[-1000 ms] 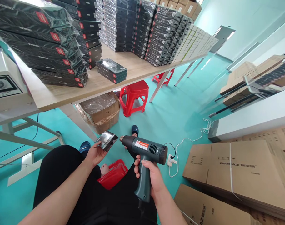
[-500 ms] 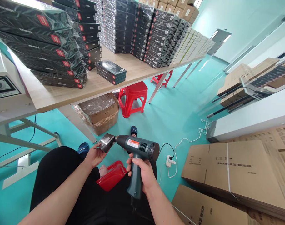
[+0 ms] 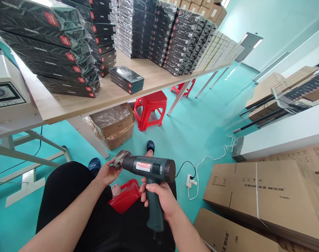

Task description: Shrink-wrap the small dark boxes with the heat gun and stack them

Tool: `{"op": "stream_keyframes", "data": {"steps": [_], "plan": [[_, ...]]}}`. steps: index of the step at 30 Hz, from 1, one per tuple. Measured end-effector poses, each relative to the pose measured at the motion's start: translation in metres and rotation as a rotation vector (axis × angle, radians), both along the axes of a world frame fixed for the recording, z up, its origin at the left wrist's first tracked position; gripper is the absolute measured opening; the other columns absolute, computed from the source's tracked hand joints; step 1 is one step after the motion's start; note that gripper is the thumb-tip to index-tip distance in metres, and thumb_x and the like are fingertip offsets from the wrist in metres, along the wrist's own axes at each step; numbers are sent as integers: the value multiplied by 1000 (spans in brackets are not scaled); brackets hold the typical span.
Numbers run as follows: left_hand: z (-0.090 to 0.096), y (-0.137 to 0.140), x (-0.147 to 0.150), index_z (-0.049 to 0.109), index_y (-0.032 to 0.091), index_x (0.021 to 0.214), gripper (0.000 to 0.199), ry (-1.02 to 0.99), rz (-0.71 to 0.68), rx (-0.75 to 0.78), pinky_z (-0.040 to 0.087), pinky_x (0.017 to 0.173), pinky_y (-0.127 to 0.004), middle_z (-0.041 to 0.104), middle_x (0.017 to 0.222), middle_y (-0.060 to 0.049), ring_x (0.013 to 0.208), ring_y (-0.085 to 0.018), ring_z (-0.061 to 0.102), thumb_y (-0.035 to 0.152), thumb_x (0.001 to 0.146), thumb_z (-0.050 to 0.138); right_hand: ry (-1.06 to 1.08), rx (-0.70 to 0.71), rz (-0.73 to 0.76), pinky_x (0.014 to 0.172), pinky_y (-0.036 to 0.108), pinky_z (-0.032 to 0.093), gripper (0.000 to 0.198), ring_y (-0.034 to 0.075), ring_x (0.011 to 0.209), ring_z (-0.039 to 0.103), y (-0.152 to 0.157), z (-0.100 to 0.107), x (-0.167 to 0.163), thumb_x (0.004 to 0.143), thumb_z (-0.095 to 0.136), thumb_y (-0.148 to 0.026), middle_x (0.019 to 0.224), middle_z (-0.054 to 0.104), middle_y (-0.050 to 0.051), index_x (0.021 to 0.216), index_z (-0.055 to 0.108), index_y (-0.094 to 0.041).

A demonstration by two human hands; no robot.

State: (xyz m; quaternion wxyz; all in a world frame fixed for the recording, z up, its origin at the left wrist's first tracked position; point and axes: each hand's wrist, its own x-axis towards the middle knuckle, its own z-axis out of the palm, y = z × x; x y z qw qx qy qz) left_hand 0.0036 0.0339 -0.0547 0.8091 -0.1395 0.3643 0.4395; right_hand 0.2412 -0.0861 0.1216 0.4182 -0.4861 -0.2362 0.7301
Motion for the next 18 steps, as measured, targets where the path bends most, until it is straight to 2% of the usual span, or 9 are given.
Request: {"op": "stream_keyframes", "data": {"steps": [4,9,14,18], "plan": [[5,-1,-6,59,14,95,25,74,18,92,57,61,-40,70,76,-10,63,-24,68,16,72,50,-17,-55,-71,51,26,46,27,16,62,60,-12,-1,19,79,60,-25,82,67,9,102,67,-13],[12,1,-4,60,13,88,37,111,75,90,56,68,-51,67,71,-10,71,-32,68,18,53,49,-66,-86,-87,53,28,46,27,17,63,59,-29,-5,42,80,60,-27,85,67,9,102,67,-15],[7,-2,3,62,14,87,40,128,-26,77,56,64,-48,67,68,-9,67,-31,67,17,49,49,-14,-52,-28,53,28,46,28,17,62,60,-36,-6,33,80,59,-26,86,66,10,104,66,-14],[-1,-7,3,62,12,86,37,158,-154,80,54,55,-45,67,67,-10,58,-30,65,17,51,50,10,-15,-47,52,27,46,28,17,63,60,-28,-4,22,79,59,-26,85,66,9,104,66,-14]]}}
